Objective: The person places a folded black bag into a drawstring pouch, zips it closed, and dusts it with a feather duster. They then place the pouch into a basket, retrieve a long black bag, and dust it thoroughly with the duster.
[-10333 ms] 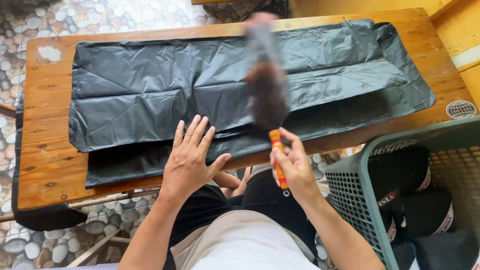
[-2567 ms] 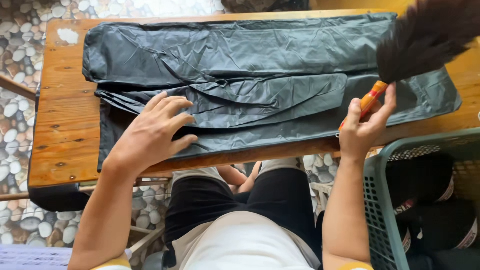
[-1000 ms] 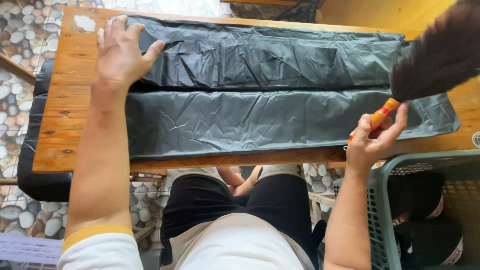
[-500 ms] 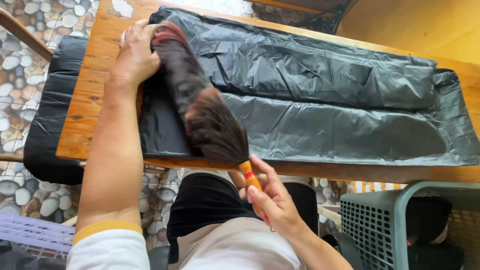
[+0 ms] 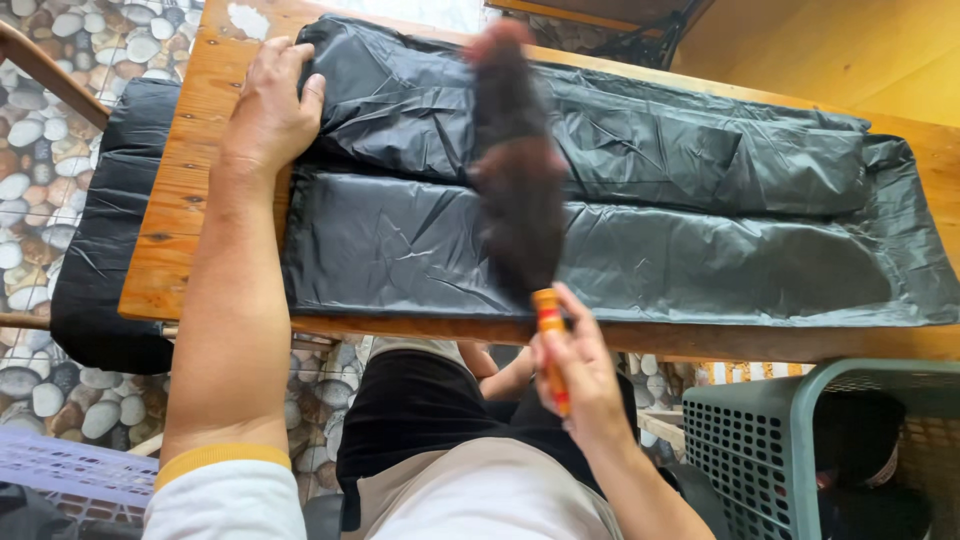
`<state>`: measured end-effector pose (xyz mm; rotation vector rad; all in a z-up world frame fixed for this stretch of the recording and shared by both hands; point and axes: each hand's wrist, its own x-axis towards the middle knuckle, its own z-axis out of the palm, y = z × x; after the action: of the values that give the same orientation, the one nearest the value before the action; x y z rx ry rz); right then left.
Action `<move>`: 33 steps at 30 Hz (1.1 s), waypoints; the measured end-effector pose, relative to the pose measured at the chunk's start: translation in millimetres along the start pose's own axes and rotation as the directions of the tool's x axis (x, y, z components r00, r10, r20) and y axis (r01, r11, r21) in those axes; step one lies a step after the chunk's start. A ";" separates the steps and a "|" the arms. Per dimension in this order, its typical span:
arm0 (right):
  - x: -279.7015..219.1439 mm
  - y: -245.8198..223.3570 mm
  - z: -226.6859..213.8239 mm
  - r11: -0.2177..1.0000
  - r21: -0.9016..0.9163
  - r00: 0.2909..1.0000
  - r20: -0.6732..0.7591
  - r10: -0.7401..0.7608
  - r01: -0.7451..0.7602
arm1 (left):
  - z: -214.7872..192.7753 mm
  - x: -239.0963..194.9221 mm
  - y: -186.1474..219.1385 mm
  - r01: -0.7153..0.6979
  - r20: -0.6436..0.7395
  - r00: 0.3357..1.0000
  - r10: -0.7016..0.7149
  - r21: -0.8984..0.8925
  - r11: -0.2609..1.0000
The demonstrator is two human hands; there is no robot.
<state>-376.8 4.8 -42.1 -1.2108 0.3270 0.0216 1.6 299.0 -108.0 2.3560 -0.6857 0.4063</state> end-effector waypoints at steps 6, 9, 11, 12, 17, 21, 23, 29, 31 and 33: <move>-6.3 -30.1 -46.2 0.978 -0.007 0.920 -0.340 -0.197 0.207 | -38.8 0.8 67.6 -0.255 -0.072 0.963 0.259 0.056 0.965; -11.6 -41.1 -52.2 0.965 -0.086 0.885 -0.386 -0.262 0.248 | -41.5 -2.7 103.9 -0.375 0.134 0.918 0.374 -0.019 0.927; -6.7 -33.3 -65.0 0.958 -0.105 0.870 -0.402 -0.286 0.266 | -22.8 -4.9 115.0 -0.364 0.244 0.904 0.350 0.013 0.931; -4.1 -29.6 -71.4 0.951 -0.126 0.857 -0.412 -0.310 0.283 | -13.7 -5.7 120.7 -0.352 0.345 0.884 0.315 0.050 0.935; 1.8 -21.9 -80.9 0.949 -0.162 0.854 -0.414 -0.314 0.271 | 15.7 -13.3 112.9 -0.377 0.399 0.869 0.293 0.151 0.914; 4.0 -22.0 -89.4 0.957 -0.133 0.869 -0.400 -0.291 0.259 | 22.6 -12.1 109.6 -0.390 0.422 0.869 0.258 0.263 0.882; 3.5 -22.1 -91.6 0.959 -0.119 0.874 -0.393 -0.285 0.259 | 26.2 -12.7 109.5 -0.428 0.406 0.868 0.287 0.315 0.847; 4.6 -22.3 -96.2 0.960 -0.112 0.884 -0.373 -0.281 0.258 | 35.9 -7.3 120.3 -0.488 0.320 0.872 0.372 0.484 0.727; 4.5 -22.2 -97.5 0.959 -0.102 0.885 -0.371 -0.283 0.264 | 38.2 -4.2 127.2 -0.504 0.291 0.864 0.411 0.501 0.704; 4.1 -23.1 -98.2 0.959 -0.117 0.892 -0.352 -0.282 0.258 | 39.5 -1.4 133.7 -0.552 0.219 0.817 0.533 0.565 0.614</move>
<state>-391.7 -94.5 -52.6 -1.3175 0.4830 -0.4448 -71.1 185.6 -71.8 2.6961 -1.4938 0.9928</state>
